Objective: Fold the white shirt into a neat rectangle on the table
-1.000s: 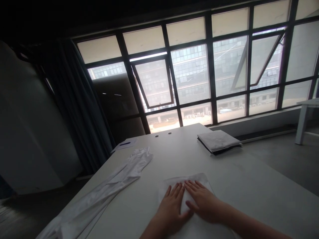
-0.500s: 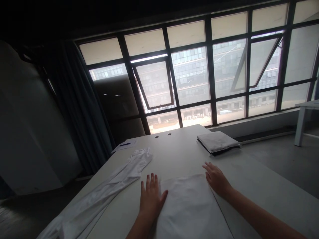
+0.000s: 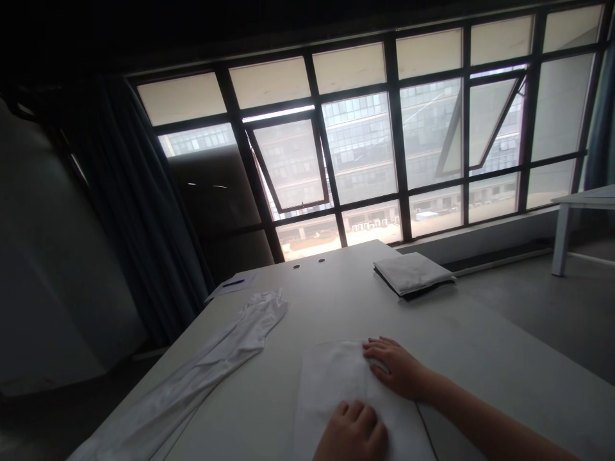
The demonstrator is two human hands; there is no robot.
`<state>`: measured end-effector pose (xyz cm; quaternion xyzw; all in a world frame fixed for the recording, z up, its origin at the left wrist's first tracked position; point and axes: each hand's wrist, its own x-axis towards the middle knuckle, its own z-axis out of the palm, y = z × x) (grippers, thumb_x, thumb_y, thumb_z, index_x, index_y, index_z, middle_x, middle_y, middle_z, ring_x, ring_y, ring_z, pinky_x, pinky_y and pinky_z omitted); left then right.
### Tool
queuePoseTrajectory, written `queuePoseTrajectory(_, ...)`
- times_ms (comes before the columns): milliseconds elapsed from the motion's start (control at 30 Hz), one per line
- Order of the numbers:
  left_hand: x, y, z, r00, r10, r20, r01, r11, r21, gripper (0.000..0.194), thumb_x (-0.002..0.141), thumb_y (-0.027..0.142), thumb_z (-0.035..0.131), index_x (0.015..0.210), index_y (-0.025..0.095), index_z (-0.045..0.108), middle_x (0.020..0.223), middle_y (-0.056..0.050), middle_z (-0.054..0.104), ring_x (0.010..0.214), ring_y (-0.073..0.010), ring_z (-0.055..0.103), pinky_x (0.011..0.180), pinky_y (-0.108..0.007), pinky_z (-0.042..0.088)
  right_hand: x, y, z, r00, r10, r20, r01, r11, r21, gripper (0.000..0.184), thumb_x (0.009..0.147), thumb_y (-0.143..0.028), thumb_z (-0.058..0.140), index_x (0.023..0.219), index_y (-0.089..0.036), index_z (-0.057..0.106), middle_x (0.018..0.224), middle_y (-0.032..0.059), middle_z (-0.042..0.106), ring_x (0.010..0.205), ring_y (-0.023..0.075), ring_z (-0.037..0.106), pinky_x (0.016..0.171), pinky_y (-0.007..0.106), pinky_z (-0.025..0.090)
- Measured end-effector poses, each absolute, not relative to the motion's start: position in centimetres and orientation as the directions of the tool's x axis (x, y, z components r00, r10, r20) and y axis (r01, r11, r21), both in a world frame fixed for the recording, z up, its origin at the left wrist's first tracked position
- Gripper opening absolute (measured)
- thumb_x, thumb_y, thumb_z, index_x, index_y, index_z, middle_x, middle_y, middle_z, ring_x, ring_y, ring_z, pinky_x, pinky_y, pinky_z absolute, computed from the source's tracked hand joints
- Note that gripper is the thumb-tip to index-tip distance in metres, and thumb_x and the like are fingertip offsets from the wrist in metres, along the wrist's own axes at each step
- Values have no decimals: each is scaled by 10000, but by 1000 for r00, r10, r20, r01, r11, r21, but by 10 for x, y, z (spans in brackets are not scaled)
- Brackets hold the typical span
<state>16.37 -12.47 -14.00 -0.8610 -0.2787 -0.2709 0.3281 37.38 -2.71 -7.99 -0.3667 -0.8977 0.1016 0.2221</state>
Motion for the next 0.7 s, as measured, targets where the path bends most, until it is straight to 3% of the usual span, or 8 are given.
queuePoseTrajectory(133, 140, -127, -128, 681, 487, 547, 706, -634, -314, 236, 877, 347, 724, 997, 228, 559, 950, -17, 667, 825, -213, 626, 678, -307, 472, 377, -25, -79, -588, 739, 328, 681, 672, -292, 428, 985, -444, 476, 1336, -263, 640, 1454, 52, 527, 1402, 252, 434, 1213, 479, 274)
queuePoseTrajectory(267, 118, -128, -114, 559, 645, 521, 793, -600, -108, 182, 913, 170, 587, 1079, 243, 594, 1079, -39, 695, 964, -229, 658, 833, -336, 514, 387, -23, -75, -599, 723, 344, 673, 688, -273, 535, 1002, -596, 420, 1356, -256, 633, 1458, 83, 520, 1401, 285, 426, 1187, 499, 300)
queuePoseTrajectory(367, 100, -126, -99, 392, 726, 565, 842, -530, 96, 266, 911, 104, 442, 1062, 233, 619, 998, -59, 713, 898, -223, 676, 810, -330, 525, 395, -21, -70, -704, 627, 333, 552, 778, -300, 638, 951, -678, 470, 1404, -248, 598, 1473, 105, 500, 1414, 304, 408, 1210, 507, 261)
queuePoseTrajectory(500, 81, -125, -82, 159, 714, 682, 804, -495, 331, 281, 996, 219, 359, 1113, 231, 615, 1013, -70, 721, 927, -221, 694, 802, -313, 538, 397, -23, -70, -737, 559, 378, 452, 825, -339, 749, 806, -671, 678, 1402, -226, 596, 1399, 123, 564, 1348, 306, 479, 1176, 456, 341)
queuePoseTrajectory(633, 70, -131, -66, 68, 668, 741, 772, -505, 385, 248, 1031, 332, 387, 1074, 233, 610, 969, -34, 714, 865, -200, 693, 755, -282, 522, 389, -25, -70, -634, 607, 479, 451, 794, -408, 392, 943, -477, 575, 1205, -218, 708, 1235, 106, 665, 1230, 256, 580, 1102, 411, 432)
queuePoseTrajectory(700, 65, -136, -57, 79, 643, 762, 768, -526, 365, 245, 1033, 342, 394, 1047, 235, 615, 936, -19, 706, 812, -183, 685, 723, -265, 504, 384, -27, -63, -531, 655, 538, 398, 753, -524, 367, 979, -483, 527, 1119, -209, 727, 1159, 98, 692, 1150, 236, 626, 1045, 373, 480)
